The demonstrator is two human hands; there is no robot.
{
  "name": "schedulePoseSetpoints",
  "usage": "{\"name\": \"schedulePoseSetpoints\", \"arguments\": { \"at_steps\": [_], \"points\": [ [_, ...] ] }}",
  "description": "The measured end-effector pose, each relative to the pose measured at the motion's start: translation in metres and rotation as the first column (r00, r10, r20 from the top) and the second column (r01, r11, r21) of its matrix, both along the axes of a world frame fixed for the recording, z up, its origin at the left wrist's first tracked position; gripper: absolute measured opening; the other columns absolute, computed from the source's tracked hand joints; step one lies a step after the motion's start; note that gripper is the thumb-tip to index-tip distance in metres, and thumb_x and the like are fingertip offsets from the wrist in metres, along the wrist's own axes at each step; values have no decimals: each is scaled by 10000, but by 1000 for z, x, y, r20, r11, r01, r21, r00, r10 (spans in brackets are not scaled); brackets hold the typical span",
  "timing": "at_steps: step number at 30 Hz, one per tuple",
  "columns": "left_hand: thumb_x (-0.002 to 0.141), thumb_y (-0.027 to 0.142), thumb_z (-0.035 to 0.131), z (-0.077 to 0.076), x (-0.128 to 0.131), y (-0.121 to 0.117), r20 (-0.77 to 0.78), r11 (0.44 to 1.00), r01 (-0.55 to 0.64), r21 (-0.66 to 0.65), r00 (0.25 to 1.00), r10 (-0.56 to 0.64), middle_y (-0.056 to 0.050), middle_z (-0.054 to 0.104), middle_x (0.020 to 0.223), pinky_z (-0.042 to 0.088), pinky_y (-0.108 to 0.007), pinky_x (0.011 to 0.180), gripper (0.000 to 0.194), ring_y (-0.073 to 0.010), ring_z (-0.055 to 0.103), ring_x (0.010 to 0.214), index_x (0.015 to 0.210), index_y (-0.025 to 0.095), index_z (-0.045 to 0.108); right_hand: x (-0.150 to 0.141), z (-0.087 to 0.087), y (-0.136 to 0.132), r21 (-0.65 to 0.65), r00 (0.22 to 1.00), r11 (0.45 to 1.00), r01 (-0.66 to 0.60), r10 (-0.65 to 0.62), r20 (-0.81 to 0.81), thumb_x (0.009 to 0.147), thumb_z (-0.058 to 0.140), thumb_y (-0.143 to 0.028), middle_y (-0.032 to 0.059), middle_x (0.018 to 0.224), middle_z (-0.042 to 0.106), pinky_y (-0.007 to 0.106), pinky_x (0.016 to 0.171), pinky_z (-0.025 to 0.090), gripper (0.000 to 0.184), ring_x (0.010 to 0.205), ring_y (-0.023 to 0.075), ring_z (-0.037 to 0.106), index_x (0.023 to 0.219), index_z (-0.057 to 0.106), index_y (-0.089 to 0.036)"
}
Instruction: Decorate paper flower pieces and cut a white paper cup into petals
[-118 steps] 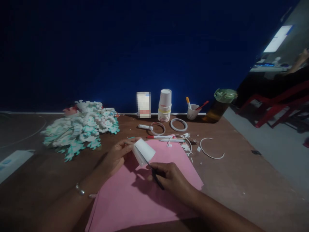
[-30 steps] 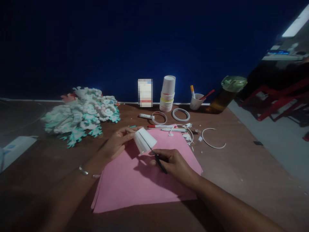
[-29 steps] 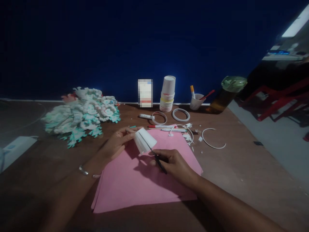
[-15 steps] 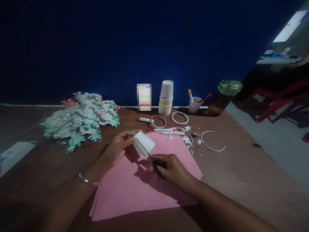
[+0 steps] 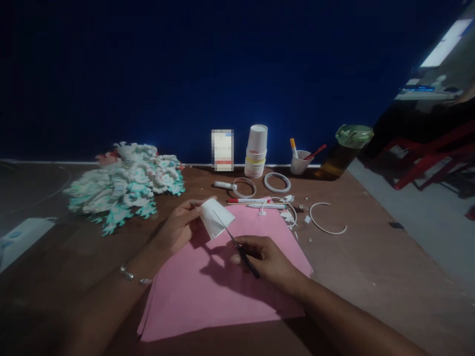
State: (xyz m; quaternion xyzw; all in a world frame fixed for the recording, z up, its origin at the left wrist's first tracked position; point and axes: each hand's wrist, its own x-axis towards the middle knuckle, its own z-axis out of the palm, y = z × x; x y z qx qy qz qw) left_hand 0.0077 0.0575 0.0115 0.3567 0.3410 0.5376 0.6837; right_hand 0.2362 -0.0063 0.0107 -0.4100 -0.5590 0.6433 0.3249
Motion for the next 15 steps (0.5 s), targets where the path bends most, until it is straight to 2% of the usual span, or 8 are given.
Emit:
{"name": "schedulePoseSetpoints", "arguments": {
  "at_steps": [7, 15],
  "points": [
    [699, 213, 857, 0, -1, 0, -2, 1000, 13, 0, 1000, -13, -86, 748, 1157, 506, -290, 909, 239, -170, 699, 922, 899, 164, 735, 0, 1, -1, -4, 999, 1000, -22, 22, 25, 751, 775, -556, -6, 674, 519, 208, 474, 310, 504, 598, 118, 451, 1024, 729, -135],
    [708, 213, 849, 1, -2, 0, -20, 1000, 19, 18, 1000, -19, -100, 737, 1189, 505, -320, 939, 224, -206, 696, 1003, 890, 163, 728, 0, 5, -2, -13, 1000, 1000, -4, 4, 5, 729, 794, -553, -8, 677, 545, 216, 501, 364, 512, 596, 118, 459, 1037, 750, -147]
  ]
}}
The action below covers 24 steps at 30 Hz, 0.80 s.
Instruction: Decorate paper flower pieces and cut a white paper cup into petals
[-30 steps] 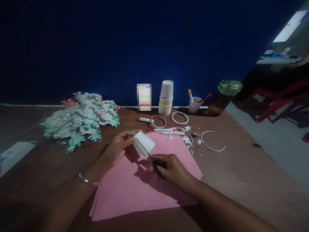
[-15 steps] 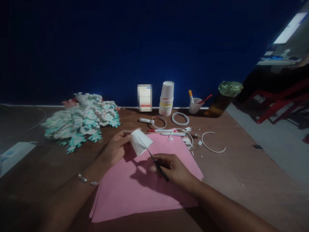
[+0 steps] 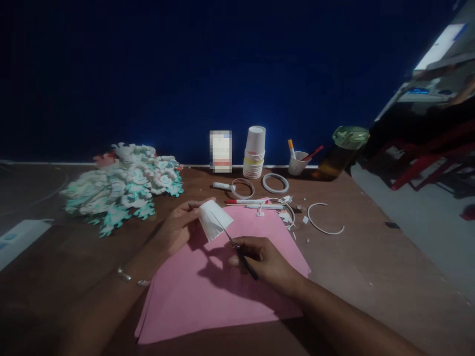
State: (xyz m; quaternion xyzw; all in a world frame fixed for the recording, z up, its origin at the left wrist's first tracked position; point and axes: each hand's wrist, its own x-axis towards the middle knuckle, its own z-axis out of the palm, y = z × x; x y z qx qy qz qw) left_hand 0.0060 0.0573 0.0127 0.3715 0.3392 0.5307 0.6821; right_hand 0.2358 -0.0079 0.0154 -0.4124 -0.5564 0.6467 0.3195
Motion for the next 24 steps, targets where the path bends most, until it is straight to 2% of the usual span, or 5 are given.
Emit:
{"name": "schedulePoseSetpoints", "arguments": {
  "at_steps": [7, 13, 17, 24],
  "points": [
    [718, 216, 842, -1, 0, 0, -7, 1000, -3, -1, 1000, 3, -96, 744, 1173, 506, -323, 938, 213, -202, 696, 994, 894, 169, 733, 0, -1, 1, -15, 1000, 1000, 13, -13, 2, 719, 812, -523, -2, 684, 557, 222, 519, 366, 513, 605, 116, 459, 1060, 758, -143],
    [712, 210, 847, -2, -1, 1, 1, 1000, 9, -7, 1000, -9, -93, 734, 1197, 506, -292, 917, 221, -179, 692, 974, 896, 164, 734, 0, 2, 0, -13, 1000, 1000, 5, -5, -5, 724, 806, -533, -10, 660, 529, 204, 477, 321, 521, 601, 113, 443, 1065, 766, -141],
    [695, 222, 860, -2, -2, 1, 14, 1000, 14, -10, 1000, -14, -94, 726, 1216, 503, -302, 921, 227, -198, 688, 1010, 876, 164, 736, 0, 3, 1, 10, 1000, 1000, -3, 3, 19, 752, 784, -522, -15, 645, 510, 202, 464, 295, 493, 595, 110, 420, 1061, 772, -137],
    [703, 219, 855, -2, -3, 3, -1, 1000, -6, 9, 1000, 6, -94, 736, 1192, 496, -313, 938, 228, -200, 687, 1018, 889, 161, 737, 3, -7, 1, 48, 999, 999, 16, -18, 35, 809, 753, -455, -43, 593, 473, 209, 477, 303, 443, 546, 91, 386, 1104, 765, -124]
  ]
}}
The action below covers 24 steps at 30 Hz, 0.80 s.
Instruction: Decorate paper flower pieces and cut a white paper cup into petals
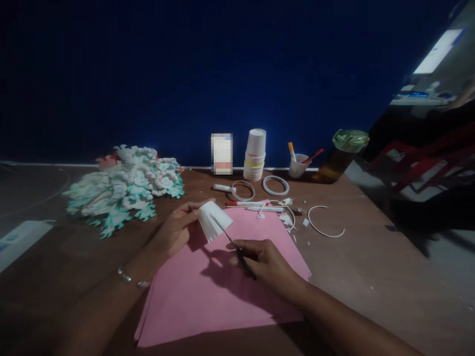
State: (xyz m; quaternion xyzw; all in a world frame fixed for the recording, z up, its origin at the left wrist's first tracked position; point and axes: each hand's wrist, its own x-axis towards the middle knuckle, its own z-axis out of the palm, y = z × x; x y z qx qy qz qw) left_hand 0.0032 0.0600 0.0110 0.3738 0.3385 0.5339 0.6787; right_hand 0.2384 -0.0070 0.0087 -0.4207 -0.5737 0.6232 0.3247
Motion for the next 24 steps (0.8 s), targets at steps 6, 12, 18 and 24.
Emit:
{"name": "schedulePoseSetpoints", "arguments": {
  "at_steps": [6, 12, 18, 24],
  "points": [
    [718, 231, 845, 0, 1, -3, -29, 1000, 17, 21, 999, -16, -111, 687, 1295, 451, -363, 1023, 204, -245, 644, 1148, 879, 155, 743, -2, -7, 0, -22, 999, 1000, -3, 2, -33, 807, 759, -445, -31, 620, 493, 204, 481, 306, 450, 567, 95, 404, 1117, 762, -120],
    [747, 229, 823, -3, 1, -4, -69, 997, 56, 44, 996, -53, -114, 672, 1319, 404, -390, 1074, 172, -255, 606, 1212, 891, 164, 755, -3, -9, -1, -35, 999, 999, -4, 3, -38, 821, 753, -408, -31, 640, 498, 203, 497, 306, 436, 584, 96, 412, 1153, 743, -124],
    [741, 241, 829, -4, 0, -3, -66, 996, 64, 58, 996, -60, -107, 691, 1289, 401, -383, 1077, 164, -250, 600, 1223, 870, 169, 758, -2, -10, -1, 7, 1000, 1000, 7, -7, -29, 838, 738, -392, -48, 609, 461, 209, 497, 303, 404, 551, 85, 378, 1133, 749, -117],
    [737, 254, 834, -2, -1, -4, -95, 994, 83, 76, 993, -76, -115, 673, 1316, 392, -418, 1090, 161, -280, 584, 1249, 856, 169, 767, -4, -11, -2, -9, 999, 1000, 11, -11, -50, 826, 753, -386, -43, 621, 468, 211, 511, 314, 362, 563, 87, 385, 1078, 766, -126]
  ]
}}
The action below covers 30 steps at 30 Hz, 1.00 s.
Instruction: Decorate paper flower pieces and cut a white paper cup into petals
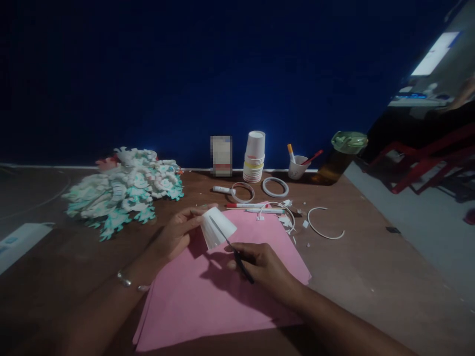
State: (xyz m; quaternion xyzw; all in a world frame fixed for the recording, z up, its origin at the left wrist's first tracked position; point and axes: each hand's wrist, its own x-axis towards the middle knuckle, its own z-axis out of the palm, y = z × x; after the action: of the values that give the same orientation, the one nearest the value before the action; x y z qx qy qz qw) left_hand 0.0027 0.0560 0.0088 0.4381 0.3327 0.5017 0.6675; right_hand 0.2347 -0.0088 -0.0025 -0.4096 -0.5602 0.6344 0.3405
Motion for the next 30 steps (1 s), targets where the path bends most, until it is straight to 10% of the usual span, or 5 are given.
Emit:
{"name": "schedulePoseSetpoints", "arguments": {
  "at_steps": [14, 19, 23, 26, 30],
  "points": [
    [773, 258, 800, 0, -1, 1, -102, 996, 22, 91, 995, -12, -117, 655, 1342, 386, -442, 1106, 123, -300, 537, 1311, 859, 175, 774, 1, -2, 1, 51, 999, 999, -2, 0, 43, 841, 712, -331, -39, 627, 468, 218, 500, 296, 305, 559, 89, 361, 1059, 768, -126],
    [887, 335, 678, 0, -6, 5, -209, 979, -102, 176, 968, 138, -100, 634, 1370, 411, -453, 1108, 302, -280, 555, 1298, 1166, 224, 706, 2, -3, 9, 137, 995, 989, 62, -72, 69, 838, 681, -396, -41, 594, 447, 228, 492, 290, 385, 537, 98, 356, 1081, 753, -107],
    [948, 284, 532, 11, -16, 32, -531, 799, -196, 569, 654, 538, -102, 606, 1392, 386, -489, 1128, 400, -276, 534, 1307, 1339, 233, 596, 0, -8, 18, 181, 988, 979, 96, -116, 103, 825, 670, -438, -40, 582, 436, 227, 487, 287, 426, 524, 99, 345, 1061, 754, -93],
    [932, 151, 468, 31, -15, 68, -585, 584, 112, 804, 326, 743, -146, 479, 1514, 262, -493, 1198, 564, -289, 348, 1454, 1494, 193, 442, -4, -8, 20, 145, 992, 987, 76, -89, 88, 839, 662, -433, -35, 598, 450, 224, 494, 271, 391, 540, 100, 340, 1030, 752, -103],
    [920, 40, 325, 55, -1, 121, -651, 519, 477, 709, 160, 742, -185, 441, 1540, 193, -531, 1200, 625, -297, 269, 1497, 1538, 123, 360, -6, -5, 18, 136, 996, 990, 46, -56, 68, 855, 655, -415, -36, 604, 443, 227, 502, 256, 314, 554, 99, 319, 904, 743, -118]
  ]
}}
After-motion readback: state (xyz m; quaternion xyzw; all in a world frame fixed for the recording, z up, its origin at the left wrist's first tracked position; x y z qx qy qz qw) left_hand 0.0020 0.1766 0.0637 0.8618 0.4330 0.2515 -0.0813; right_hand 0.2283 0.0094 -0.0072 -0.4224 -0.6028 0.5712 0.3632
